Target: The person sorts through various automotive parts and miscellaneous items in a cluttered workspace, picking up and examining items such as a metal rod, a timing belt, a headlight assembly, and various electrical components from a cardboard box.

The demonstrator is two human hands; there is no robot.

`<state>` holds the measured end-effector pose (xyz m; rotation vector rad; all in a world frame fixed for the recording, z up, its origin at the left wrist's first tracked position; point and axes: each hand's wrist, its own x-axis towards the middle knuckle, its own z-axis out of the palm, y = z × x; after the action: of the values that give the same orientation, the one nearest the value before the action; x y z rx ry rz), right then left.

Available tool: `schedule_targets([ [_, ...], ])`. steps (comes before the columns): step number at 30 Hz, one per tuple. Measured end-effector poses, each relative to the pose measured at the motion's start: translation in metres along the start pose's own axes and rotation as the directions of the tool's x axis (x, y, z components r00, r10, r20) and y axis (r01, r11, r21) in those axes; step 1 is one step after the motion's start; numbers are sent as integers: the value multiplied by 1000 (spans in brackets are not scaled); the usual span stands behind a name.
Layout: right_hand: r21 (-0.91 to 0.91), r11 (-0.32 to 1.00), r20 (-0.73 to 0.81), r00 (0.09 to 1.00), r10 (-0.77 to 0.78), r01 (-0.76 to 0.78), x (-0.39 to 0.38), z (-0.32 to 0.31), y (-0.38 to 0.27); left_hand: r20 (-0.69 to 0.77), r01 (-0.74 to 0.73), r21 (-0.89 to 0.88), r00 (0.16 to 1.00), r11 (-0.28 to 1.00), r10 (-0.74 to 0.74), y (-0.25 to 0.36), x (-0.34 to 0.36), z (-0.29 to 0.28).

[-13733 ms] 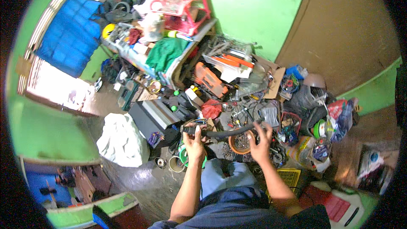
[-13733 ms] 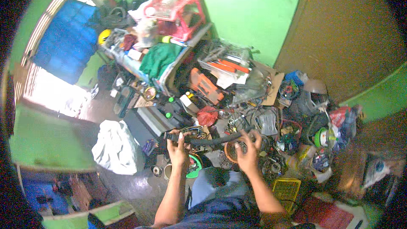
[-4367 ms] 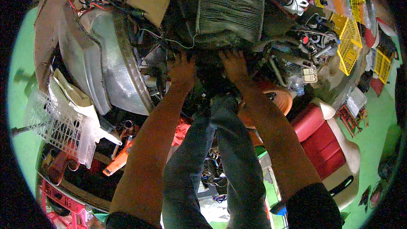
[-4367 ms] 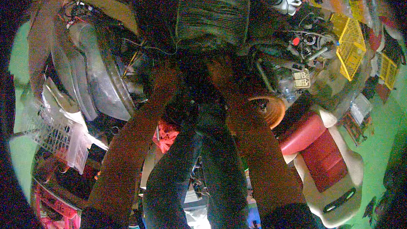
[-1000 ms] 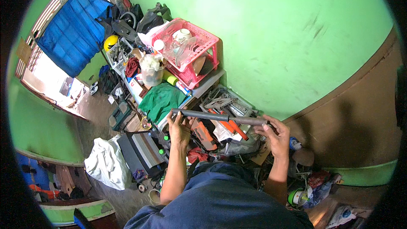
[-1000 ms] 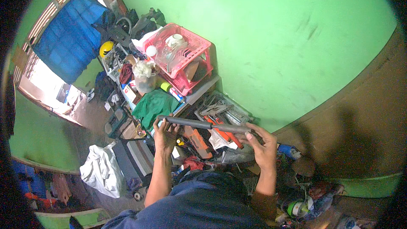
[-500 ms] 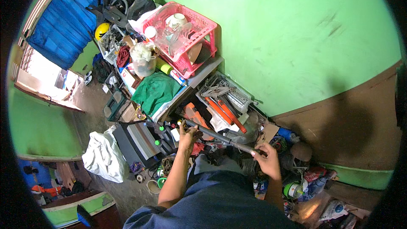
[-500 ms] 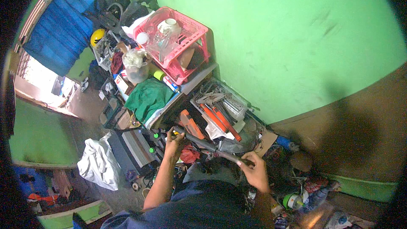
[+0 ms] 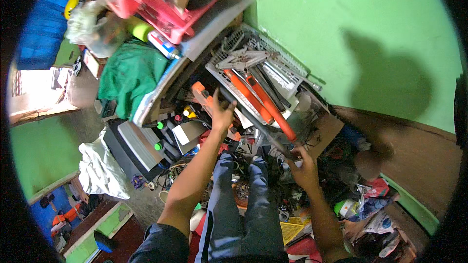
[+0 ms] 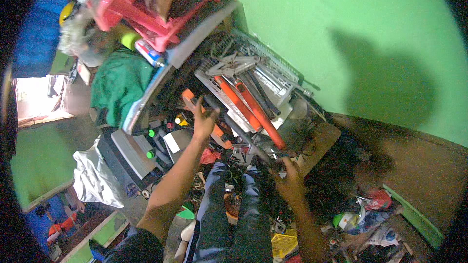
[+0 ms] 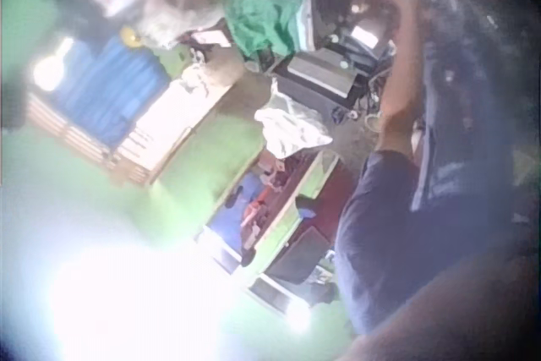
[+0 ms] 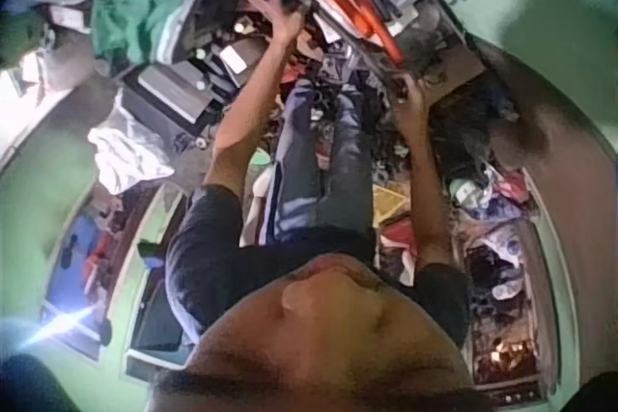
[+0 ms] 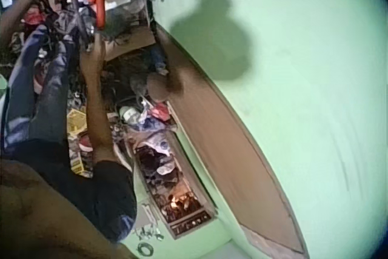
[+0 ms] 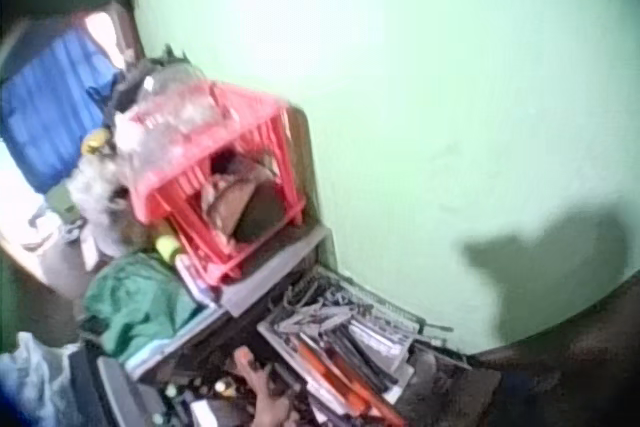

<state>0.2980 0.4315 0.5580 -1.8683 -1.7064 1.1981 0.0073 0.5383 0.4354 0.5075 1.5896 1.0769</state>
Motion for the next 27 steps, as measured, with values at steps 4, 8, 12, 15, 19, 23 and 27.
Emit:
schedule_targets([
  [4,-20,1000,-105,994,20,-22,71,59,31,-76,-411,335,885,848,459,-49,87,16],
  [8,-15,997,-249,966,-73,71,131,92,37,-96,-304,455,917,837,386,-65,142,13],
  [12,34,985,-327,933,-149,168,162,114,48,-27,-231,606,950,761,310,-75,167,4],
  [15,-76,973,-326,916,-233,220,163,124,53,44,-235,648,961,725,273,-95,169,-10],
  [19,-266,939,-270,918,-291,220,160,138,86,208,-367,834,901,412,381,-122,134,-5],
  [23,-276,926,-163,937,-309,257,157,136,94,190,-395,809,876,435,443,-134,86,1],
  [27,-72,971,-176,956,-235,226,145,135,89,107,-323,776,914,541,392,-151,28,-6],
])
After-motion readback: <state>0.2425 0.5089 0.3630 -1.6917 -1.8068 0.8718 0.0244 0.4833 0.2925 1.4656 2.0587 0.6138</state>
